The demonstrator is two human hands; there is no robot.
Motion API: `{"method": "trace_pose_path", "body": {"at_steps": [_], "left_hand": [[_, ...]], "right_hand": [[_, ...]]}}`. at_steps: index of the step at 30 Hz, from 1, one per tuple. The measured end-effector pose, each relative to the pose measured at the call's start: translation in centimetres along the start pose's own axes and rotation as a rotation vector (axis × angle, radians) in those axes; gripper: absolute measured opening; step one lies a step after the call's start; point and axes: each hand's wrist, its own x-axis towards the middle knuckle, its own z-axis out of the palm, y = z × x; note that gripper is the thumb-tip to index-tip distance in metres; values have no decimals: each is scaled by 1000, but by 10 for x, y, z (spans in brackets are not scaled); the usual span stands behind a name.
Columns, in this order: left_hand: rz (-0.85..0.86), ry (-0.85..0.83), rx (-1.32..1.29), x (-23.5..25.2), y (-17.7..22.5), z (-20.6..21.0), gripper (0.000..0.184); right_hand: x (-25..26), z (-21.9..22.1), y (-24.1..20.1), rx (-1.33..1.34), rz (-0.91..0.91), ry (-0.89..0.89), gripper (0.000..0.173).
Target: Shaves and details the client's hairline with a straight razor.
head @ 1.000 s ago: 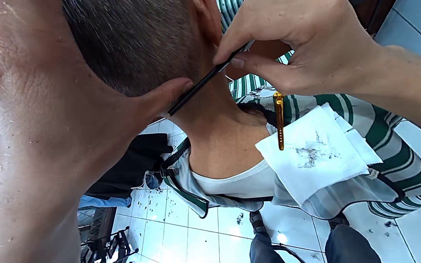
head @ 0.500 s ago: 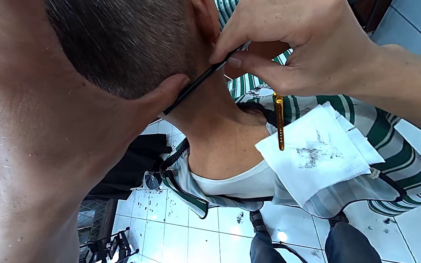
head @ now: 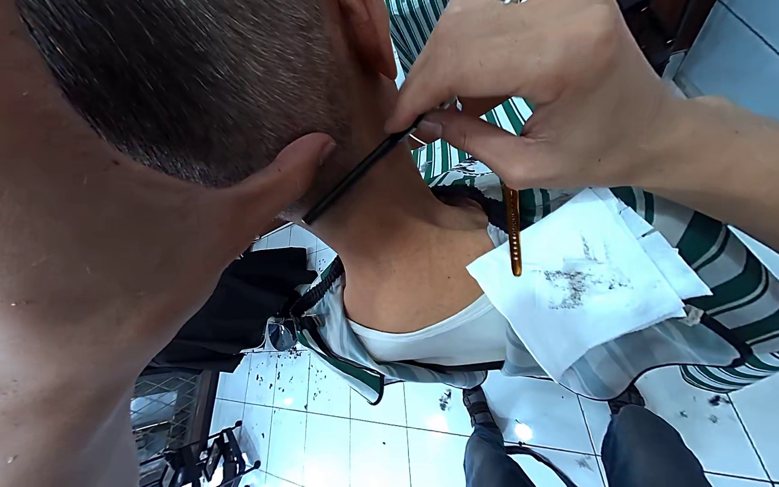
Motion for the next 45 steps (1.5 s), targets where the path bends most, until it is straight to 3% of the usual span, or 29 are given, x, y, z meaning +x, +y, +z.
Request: {"method": "trace_pose_path", "body": {"at_steps": [4, 9, 15, 20, 28, 32, 34, 37, 41, 45], "left_hand": [[-19, 4, 6, -2, -2, 0, 58], [-6, 18, 13, -6, -14, 4, 64], [-44, 2, -28, -3, -2, 1, 66], [9, -7, -5, -3, -4, 3, 66], [-31, -24, 12, -1, -8, 3, 68], [8, -65, -77, 2, -8, 3, 62], [18, -71, -146, 3, 4, 2, 61], [-2, 99, -163, -2, -5, 4, 79], [19, 172, -167, -3, -10, 0, 74], [138, 196, -119, 1, -10, -5, 70]], "right_hand": [[-5, 0, 0, 23, -18, -61, 21], [-4, 0, 1, 37, 41, -3, 20], [-8, -5, -1, 6, -46, -133, 24], [-6, -5, 0, 25, 18, -57, 21], [-16, -9, -5, -29, -88, -216, 27], [-22, -26, -16, 33, 34, -114, 22], [-42, -42, -34, -43, 141, -9, 22], [-102, -54, -68, -247, 220, 129, 25], [-178, -44, -95, -424, 146, 54, 32], [-203, -28, -102, -524, 92, -13, 32]]}}
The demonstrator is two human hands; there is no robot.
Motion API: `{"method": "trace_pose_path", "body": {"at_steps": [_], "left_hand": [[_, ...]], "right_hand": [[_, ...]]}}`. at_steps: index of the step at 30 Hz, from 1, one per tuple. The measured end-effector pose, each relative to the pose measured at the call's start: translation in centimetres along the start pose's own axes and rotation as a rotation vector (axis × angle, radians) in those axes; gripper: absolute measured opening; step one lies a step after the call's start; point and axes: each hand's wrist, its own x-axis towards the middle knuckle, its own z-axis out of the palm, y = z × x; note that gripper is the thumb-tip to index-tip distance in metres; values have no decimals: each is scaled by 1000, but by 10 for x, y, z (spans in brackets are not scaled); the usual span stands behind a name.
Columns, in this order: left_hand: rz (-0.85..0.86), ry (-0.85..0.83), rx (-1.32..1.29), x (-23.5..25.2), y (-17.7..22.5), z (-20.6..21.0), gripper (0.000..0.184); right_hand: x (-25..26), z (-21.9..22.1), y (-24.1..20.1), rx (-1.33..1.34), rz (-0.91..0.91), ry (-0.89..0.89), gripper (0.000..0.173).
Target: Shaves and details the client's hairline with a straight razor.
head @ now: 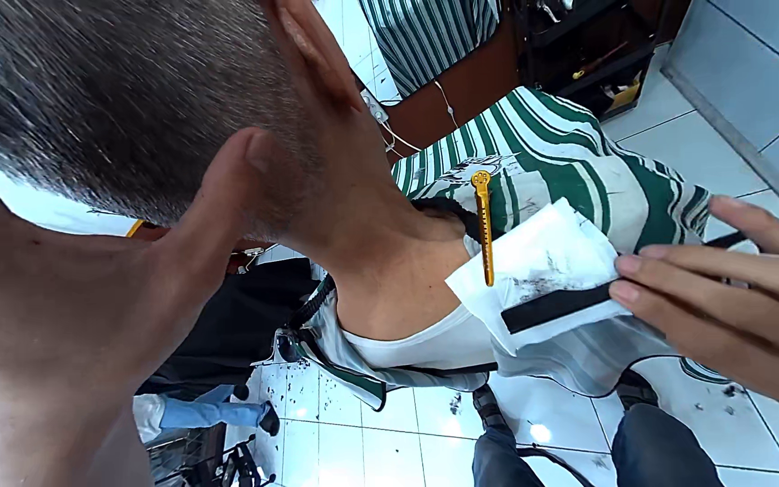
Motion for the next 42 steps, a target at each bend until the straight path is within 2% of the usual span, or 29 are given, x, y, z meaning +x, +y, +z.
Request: {"method": "trace_pose_path", "body": {"at_steps": [3, 6, 8, 12, 15, 19, 32, 36, 42], "left_hand": [[85, -33, 46, 3, -1, -1, 77], [160, -52, 165, 6, 3, -7, 85], [165, -63, 219, 8, 8, -10, 87], [92, -108, 309, 17, 25, -11, 95], [58, -157, 396, 25, 35, -10, 89], [7, -192, 489, 32, 49, -6, 96], [92, -238, 561, 38, 50, 0, 99], [100, -225, 554, 36, 52, 0, 99], [96, -218, 549, 33, 50, 0, 97]], "right_hand": [[-9, -1, -10, 33, -24, -15, 35], [7, -16, -16, 198, -23, -84, 35], [35, -21, -6, 328, 22, -77, 30], [121, 6, 42, 463, -5, 136, 22], [184, 26, 64, 543, -70, 94, 20], [220, 54, 75, 597, -105, 38, 21], [227, 69, 85, 679, -125, 15, 17], [227, 66, 77, 689, -10, -57, 16], [228, 71, 76, 693, -4, -42, 16]]}}
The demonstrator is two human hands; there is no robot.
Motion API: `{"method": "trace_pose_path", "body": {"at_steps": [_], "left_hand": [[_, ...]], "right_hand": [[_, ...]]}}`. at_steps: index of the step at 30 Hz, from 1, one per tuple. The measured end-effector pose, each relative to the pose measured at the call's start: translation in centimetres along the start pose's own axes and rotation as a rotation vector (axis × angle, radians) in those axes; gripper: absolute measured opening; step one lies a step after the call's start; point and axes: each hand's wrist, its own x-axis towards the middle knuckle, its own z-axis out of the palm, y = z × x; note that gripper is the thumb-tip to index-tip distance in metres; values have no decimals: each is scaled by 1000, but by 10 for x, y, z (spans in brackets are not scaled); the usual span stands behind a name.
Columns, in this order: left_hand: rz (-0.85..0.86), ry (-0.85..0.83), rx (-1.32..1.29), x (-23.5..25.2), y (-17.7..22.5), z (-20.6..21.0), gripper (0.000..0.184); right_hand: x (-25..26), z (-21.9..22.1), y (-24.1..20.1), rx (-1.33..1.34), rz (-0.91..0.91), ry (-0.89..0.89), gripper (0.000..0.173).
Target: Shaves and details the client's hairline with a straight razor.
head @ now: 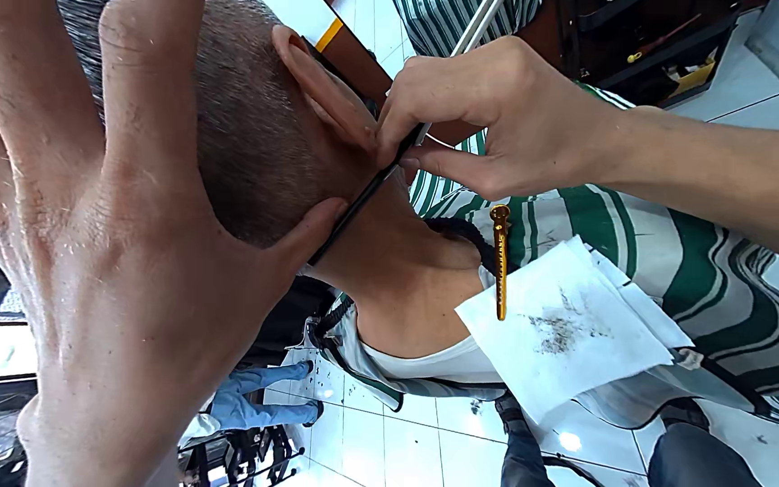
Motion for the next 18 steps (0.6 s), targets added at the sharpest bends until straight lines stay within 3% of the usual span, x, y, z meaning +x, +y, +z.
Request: {"method": "trace_pose_path", "body": {"at_steps": [3, 10, 18], "left_hand": [[-41, -17, -3, -1, 1, 1, 98], [-78, -20, -19, -3, 2, 2, 93], [-93, -35, -15, -4, -1, 3, 89]], "right_hand": [[0, 0, 0, -12, 5, -3, 17], [0, -1, 20, 45, -174, 21, 16], [-2, 2, 6, 6, -31, -21, 17]]}}
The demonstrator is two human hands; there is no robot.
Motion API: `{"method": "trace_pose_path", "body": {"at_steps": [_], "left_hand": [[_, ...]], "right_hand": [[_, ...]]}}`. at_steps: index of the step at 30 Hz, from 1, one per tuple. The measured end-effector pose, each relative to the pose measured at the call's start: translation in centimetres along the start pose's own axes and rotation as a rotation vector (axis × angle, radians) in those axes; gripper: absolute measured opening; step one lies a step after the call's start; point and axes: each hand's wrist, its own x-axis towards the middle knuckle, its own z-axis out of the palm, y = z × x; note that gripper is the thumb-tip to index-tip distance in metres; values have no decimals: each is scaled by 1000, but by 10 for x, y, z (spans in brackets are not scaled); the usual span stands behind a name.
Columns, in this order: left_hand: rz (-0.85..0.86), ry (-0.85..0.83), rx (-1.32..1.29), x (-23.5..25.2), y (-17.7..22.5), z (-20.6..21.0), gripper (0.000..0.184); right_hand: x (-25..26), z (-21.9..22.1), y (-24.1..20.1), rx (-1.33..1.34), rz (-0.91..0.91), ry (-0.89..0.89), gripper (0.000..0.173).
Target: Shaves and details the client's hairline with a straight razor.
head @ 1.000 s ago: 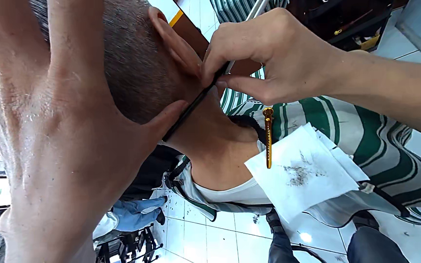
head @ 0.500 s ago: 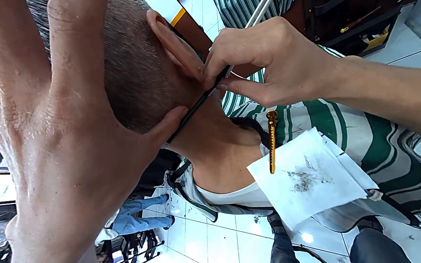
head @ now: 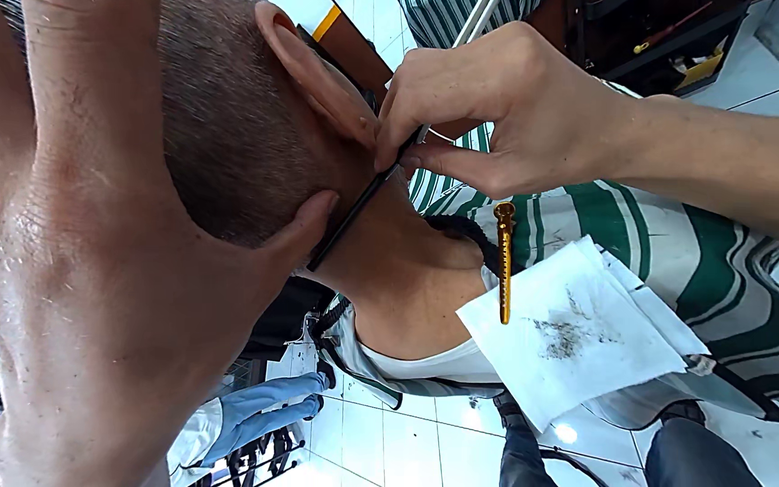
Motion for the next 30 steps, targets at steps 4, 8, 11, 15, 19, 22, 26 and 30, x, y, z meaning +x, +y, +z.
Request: {"method": "trace_pose_path", "body": {"at_steps": [4, 8, 11, 15, 19, 22, 26, 30], "left_hand": [[27, 8, -24, 0, -2, 1, 85], [28, -3, -38, -1, -1, 0, 83], [32, -11, -54, -1, -3, 0, 81], [44, -17, -112, 0, -4, 2, 74], [25, -20, -109, -2, -5, 2, 75], [-1, -43, -98, -5, -11, 5, 79], [-28, -47, -139, -4, -7, 5, 79], [-40, -32, -162, -4, -5, 5, 81]], "right_hand": [[-2, 2, 1, 40, 8, 1, 17], [0, 1, 0, -8, 39, 29, 17], [1, 2, 0, -17, 46, 32, 17], [-3, 3, 1, 6, 46, 29, 16], [-6, 2, 2, -12, 30, 11, 16], [-4, 2, 1, 15, 63, 46, 15], [-5, 3, -3, 6, 84, 36, 16], [-8, 1, -2, -14, 29, -20, 17]]}}
